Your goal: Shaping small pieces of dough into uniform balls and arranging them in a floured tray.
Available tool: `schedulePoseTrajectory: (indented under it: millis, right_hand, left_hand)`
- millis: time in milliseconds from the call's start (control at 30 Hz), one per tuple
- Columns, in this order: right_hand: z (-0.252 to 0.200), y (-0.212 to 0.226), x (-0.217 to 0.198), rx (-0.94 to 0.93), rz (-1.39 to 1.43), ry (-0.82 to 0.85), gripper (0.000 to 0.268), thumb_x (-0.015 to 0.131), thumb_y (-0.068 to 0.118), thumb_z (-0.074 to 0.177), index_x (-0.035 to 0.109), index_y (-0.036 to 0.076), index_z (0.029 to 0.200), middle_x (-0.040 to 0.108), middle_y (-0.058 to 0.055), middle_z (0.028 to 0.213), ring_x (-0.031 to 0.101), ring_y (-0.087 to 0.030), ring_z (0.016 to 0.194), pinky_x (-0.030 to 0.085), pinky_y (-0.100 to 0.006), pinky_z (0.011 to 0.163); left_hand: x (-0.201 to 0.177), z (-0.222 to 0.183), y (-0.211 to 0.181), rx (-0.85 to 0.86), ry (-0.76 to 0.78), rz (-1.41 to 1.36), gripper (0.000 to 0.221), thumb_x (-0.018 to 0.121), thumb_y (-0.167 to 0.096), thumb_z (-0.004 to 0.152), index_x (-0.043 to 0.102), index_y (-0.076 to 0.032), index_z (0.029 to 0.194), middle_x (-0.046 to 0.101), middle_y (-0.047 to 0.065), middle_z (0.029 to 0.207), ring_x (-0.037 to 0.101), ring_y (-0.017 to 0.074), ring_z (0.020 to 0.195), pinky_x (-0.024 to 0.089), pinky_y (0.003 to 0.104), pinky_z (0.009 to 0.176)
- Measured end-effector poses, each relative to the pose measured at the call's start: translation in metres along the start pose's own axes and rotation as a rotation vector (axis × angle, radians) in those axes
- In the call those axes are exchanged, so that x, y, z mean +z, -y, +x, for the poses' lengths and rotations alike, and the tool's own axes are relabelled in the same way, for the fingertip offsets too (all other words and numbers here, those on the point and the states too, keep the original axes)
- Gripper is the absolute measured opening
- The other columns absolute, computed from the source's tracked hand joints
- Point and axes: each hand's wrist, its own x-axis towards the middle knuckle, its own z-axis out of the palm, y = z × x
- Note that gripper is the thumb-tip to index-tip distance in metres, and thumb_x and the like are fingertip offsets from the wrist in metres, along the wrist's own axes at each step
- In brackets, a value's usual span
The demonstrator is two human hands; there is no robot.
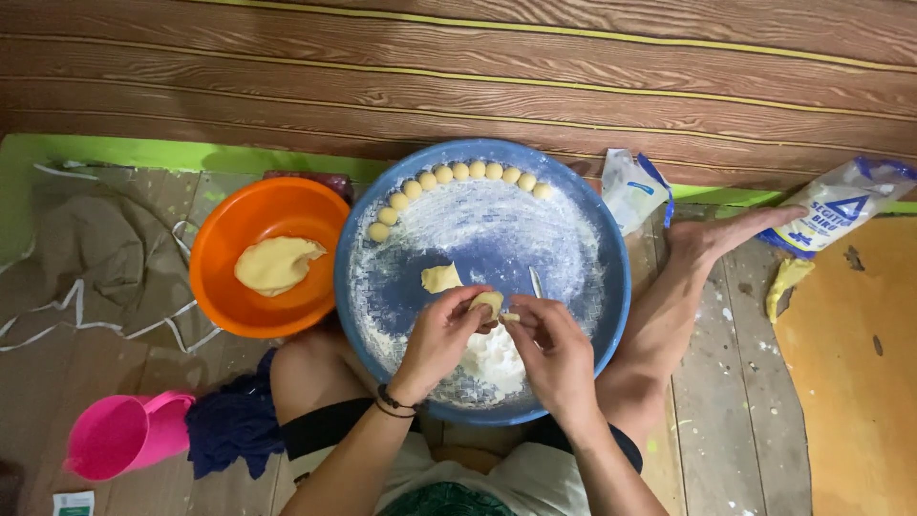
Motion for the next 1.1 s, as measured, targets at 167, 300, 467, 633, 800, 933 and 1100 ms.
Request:
schedulePoseTrajectory:
  millis: [167, 300, 467, 633, 800, 933, 1100]
  right_hand:
    - [0.000, -0.008, 0.012, -0.176, -0.276, -0.160, 0.021, 0.085, 0.004, 0.083, 0.079, 0.012, 0.102, 0.079, -0.001, 0.092, 0.076, -0.016, 0.073, 0.066, -0.033, 0.065]
    - [0.006, 0.000, 0.013, -0.281, -0.315, -0.160, 0.025, 0.085, 0.001, 0.083, 0.079, 0.013, 0.105, 0.075, 0.000, 0.085, 0.070, -0.016, 0.070, 0.061, -0.029, 0.067]
    - [0.006, -0.005, 0.017, -0.331, -0.410, -0.107, 0.031, 0.081, -0.002, 0.083, 0.071, 0.009, 0.109, 0.063, -0.003, 0.094, 0.068, -0.018, 0.069, 0.064, -0.034, 0.059]
    - [0.002, -0.020, 0.020, -0.304, -0.403, -0.079, 0.023, 0.084, 0.006, 0.083, 0.076, 0.015, 0.102, 0.061, 0.001, 0.088, 0.067, -0.015, 0.067, 0.060, -0.030, 0.054]
    - [0.004, -0.014, 0.021, -0.207, -0.146, -0.047, 0.033, 0.087, 0.004, 0.081, 0.079, 0.013, 0.112, 0.058, -0.002, 0.090, 0.065, -0.016, 0.073, 0.062, -0.027, 0.060]
    - [0.005, -0.008, 0.020, -0.191, -0.153, -0.005, 0.035, 0.086, 0.006, 0.082, 0.078, 0.007, 0.116, 0.070, -0.008, 0.094, 0.073, -0.020, 0.076, 0.064, -0.028, 0.061]
    - [0.000, -0.010, 0.024, -0.275, -0.297, 0.010, 0.029, 0.082, 0.004, 0.085, 0.079, 0.006, 0.114, 0.072, -0.008, 0.092, 0.074, -0.020, 0.075, 0.065, -0.028, 0.060]
  left_hand:
    - [0.006, -0.005, -0.009, -0.157, 0.031, -0.128, 0.043, 0.060, -0.017, 0.104, 0.060, 0.006, 0.140, 0.066, 0.034, 0.125, 0.071, 0.0388, 0.111, 0.060, 0.047, 0.097]
    - [0.009, -0.009, -0.021, -0.141, 0.063, -0.021, 0.045, 0.065, -0.019, 0.102, 0.059, 0.004, 0.140, 0.064, 0.031, 0.128, 0.066, 0.0412, 0.119, 0.057, 0.047, 0.102]
    - [0.007, -0.005, -0.006, -0.182, 0.033, -0.084, 0.045, 0.070, -0.014, 0.098, 0.059, 0.007, 0.137, 0.069, 0.028, 0.117, 0.073, 0.0321, 0.105, 0.060, 0.042, 0.093]
    - [0.002, -0.002, 0.020, -0.242, 0.026, -0.287, 0.045, 0.070, -0.012, 0.098, 0.058, 0.009, 0.136, 0.069, 0.024, 0.111, 0.072, 0.0284, 0.099, 0.059, 0.040, 0.093]
    - [-0.002, -0.004, 0.019, -0.296, -0.014, -0.510, 0.040, 0.067, -0.009, 0.098, 0.059, 0.007, 0.133, 0.066, 0.020, 0.108, 0.070, 0.0262, 0.097, 0.058, 0.038, 0.091]
    - [-0.002, -0.011, -0.006, -0.179, 0.003, -0.124, 0.037, 0.065, -0.008, 0.099, 0.059, 0.010, 0.131, 0.065, 0.025, 0.112, 0.068, 0.0312, 0.102, 0.057, 0.042, 0.094]
    - [-0.010, -0.015, -0.001, -0.155, 0.014, -0.050, 0.039, 0.068, -0.014, 0.099, 0.060, 0.007, 0.130, 0.065, 0.025, 0.117, 0.067, 0.0349, 0.110, 0.054, 0.045, 0.098]
